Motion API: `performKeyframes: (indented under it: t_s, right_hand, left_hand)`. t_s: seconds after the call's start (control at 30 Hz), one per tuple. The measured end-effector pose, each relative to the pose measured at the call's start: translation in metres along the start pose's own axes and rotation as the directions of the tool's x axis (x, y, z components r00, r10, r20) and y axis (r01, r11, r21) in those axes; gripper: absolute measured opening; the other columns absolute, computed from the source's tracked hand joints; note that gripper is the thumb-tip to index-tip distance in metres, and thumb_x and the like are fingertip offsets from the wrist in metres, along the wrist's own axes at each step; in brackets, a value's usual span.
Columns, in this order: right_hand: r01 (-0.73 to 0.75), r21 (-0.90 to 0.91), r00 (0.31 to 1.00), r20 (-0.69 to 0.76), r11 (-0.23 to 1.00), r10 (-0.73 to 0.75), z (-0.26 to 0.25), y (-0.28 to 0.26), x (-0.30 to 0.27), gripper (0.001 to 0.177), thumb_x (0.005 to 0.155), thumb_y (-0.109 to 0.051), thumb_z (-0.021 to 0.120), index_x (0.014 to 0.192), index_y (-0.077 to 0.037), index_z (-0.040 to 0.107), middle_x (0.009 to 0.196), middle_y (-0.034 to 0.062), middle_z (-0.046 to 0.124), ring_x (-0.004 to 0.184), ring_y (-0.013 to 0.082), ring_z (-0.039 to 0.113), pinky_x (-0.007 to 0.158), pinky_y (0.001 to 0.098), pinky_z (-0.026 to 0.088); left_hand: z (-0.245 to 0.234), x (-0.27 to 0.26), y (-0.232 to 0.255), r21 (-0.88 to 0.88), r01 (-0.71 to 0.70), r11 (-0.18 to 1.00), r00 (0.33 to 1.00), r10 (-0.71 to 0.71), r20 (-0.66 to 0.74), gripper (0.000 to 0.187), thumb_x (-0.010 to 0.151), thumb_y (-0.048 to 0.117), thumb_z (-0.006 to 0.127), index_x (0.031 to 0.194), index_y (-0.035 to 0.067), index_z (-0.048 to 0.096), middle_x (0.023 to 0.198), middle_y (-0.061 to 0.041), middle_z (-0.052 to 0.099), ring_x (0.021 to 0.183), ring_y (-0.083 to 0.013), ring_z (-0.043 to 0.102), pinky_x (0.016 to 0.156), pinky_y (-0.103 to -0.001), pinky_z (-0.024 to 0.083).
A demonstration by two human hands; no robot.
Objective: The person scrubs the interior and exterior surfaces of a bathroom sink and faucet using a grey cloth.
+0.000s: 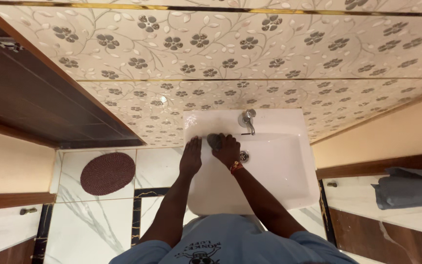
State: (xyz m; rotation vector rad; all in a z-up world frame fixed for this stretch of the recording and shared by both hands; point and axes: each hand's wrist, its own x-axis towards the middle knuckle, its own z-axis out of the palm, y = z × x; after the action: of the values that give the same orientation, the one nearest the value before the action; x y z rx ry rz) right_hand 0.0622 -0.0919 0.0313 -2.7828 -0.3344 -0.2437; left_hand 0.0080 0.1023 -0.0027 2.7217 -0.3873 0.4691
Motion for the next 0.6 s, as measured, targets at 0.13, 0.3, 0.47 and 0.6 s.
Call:
performKeyframes:
  t_s: [0.13,0.3,0.47,0.6]
  right_hand:
    - [0.004,0.11,0.994,-0.106,0.994,0.008,0.012,0.028,-0.009,0.078,0.066,-0.032,0.082,0.135,-0.008,0.053,0.111,0.0206,0.058,0.097,0.0406,0.06,0.08,0.0502,0.054]
    - [-0.339,0.316,0.923,-0.073,0.886,0.379,-0.011,0.082,-0.015,0.071,0.066,-0.025,0.083,0.127,-0.005,0.054,0.115,0.0182,0.059,0.102,0.036,0.061,0.088,0.0473,0.055]
    - [-0.437,0.687,0.599,-0.259,0.58,0.758,-0.035,0.12,-0.008,0.062,0.073,-0.021,0.087,0.118,-0.005,0.048,0.112,0.006,0.051,0.094,0.0224,0.058,0.086,0.0338,0.053]
    - [-0.304,0.791,0.638,-0.245,0.531,0.73,-0.024,0.109,-0.007,0.061,0.071,-0.019,0.088,0.116,-0.004,0.049,0.111,0.0069,0.052,0.093,0.022,0.057,0.084,0.034,0.052]
  left_hand:
    - [0.001,0.002,-0.001,-0.011,0.025,1.0,0.996,-0.024,0.087,0.065,0.093,0.005,0.041,0.157,-0.005,0.034,0.159,-0.025,0.04,0.152,-0.0353,0.035,0.126,-0.047,0.025]
    - [0.009,-0.001,-0.002,0.043,0.017,0.999,0.998,-0.019,0.061,0.061,0.097,0.008,0.041,0.157,-0.003,0.034,0.161,-0.024,0.04,0.152,-0.0341,0.035,0.127,-0.046,0.023]
    - [0.009,-0.001,-0.003,0.098,-0.002,0.995,0.996,-0.007,0.09,0.059,0.099,0.012,0.042,0.155,-0.004,0.035,0.16,-0.023,0.04,0.151,-0.034,0.035,0.125,-0.045,0.024]
    - [0.005,-0.004,0.001,0.114,-0.032,0.993,0.999,0.036,-0.034,0.057,0.103,0.014,0.045,0.156,-0.003,0.035,0.161,-0.023,0.041,0.151,-0.033,0.037,0.126,-0.045,0.027]
